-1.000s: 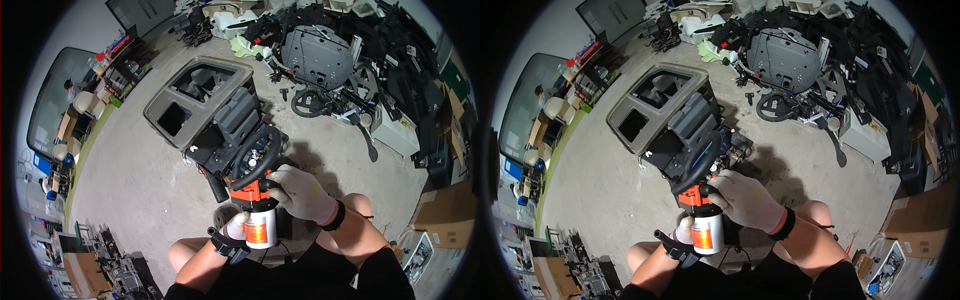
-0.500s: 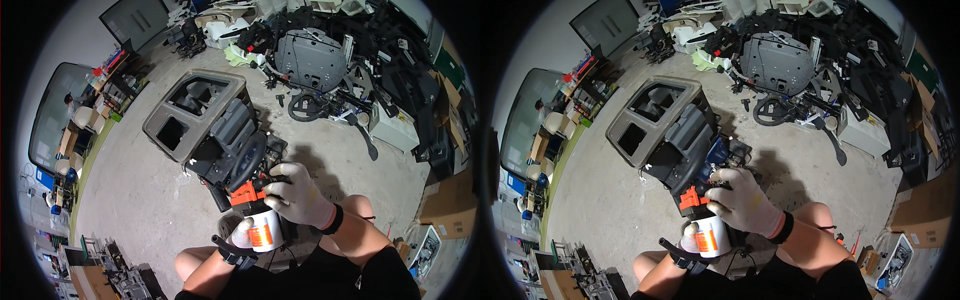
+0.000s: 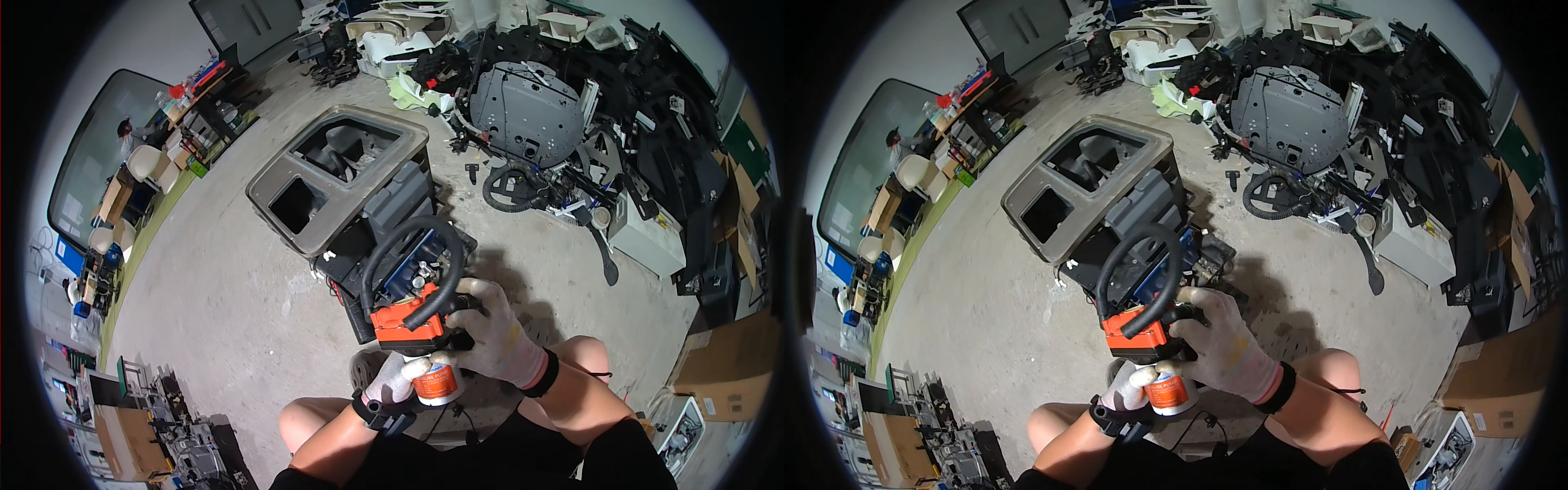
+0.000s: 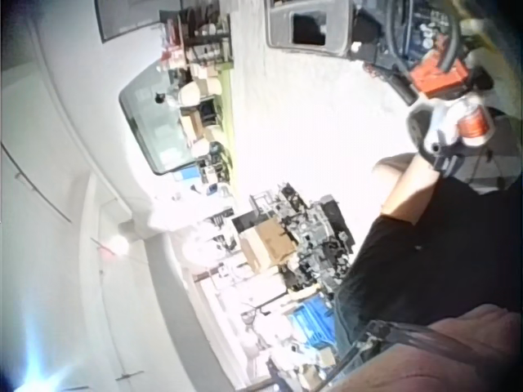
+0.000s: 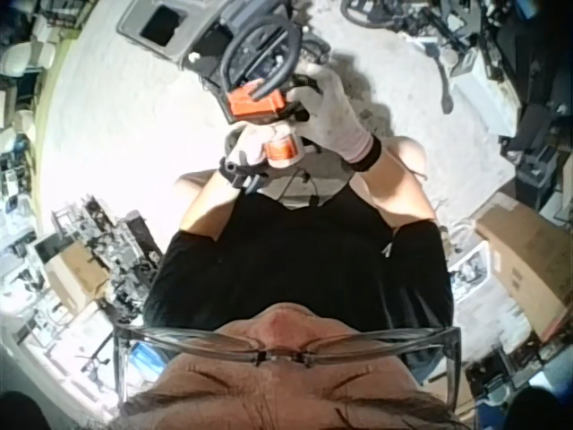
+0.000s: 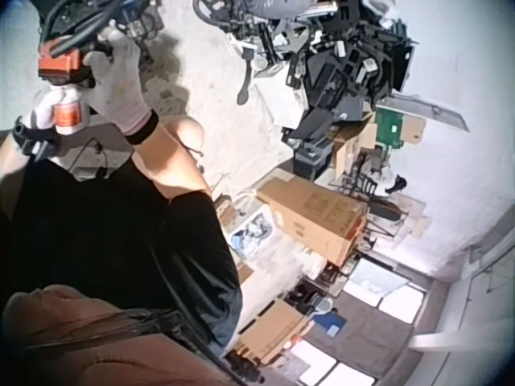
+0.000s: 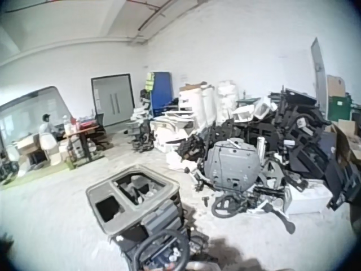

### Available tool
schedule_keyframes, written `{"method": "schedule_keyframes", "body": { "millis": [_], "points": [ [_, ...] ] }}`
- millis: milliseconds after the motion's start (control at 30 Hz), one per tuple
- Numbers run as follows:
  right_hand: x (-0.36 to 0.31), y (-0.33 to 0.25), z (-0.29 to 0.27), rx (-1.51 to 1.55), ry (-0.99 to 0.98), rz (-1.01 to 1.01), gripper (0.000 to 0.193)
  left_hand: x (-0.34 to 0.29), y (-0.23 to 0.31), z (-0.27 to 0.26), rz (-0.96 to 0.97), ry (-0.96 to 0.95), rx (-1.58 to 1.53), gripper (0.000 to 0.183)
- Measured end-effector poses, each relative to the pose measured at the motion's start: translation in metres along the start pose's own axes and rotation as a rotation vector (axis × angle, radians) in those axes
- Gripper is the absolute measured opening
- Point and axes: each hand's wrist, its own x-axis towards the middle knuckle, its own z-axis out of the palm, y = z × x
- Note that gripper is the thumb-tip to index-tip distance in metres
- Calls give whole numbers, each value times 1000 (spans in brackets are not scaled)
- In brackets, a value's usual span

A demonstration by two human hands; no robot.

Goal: Replacing a filter and adjusting electrical connections on a large mechanical unit using hand tools.

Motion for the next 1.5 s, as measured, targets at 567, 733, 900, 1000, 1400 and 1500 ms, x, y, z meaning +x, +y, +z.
{"method": "schedule_keyframes", "body": {
  "millis": [567,733,900,1000,1400,1500],
  "points": [
    [2,15,-9,400,-137,14,57,-3,20,-16,256,272,570,72],
    [11,14,-16,287,-192,5,69,2,34,-13,266,294,586,65],
    [17,5,-19,132,-170,-154,63,-10,31,-1,230,206,381,62],
    [23,-8,-29,109,-227,-168,55,-12,11,2,298,166,428,63],
    [-5,21,-13,359,-394,234,45,-5,-22,-21,296,122,374,56],
    [-3,16,-11,562,-294,211,46,-4,-31,-20,243,88,356,54]
  ]
}}
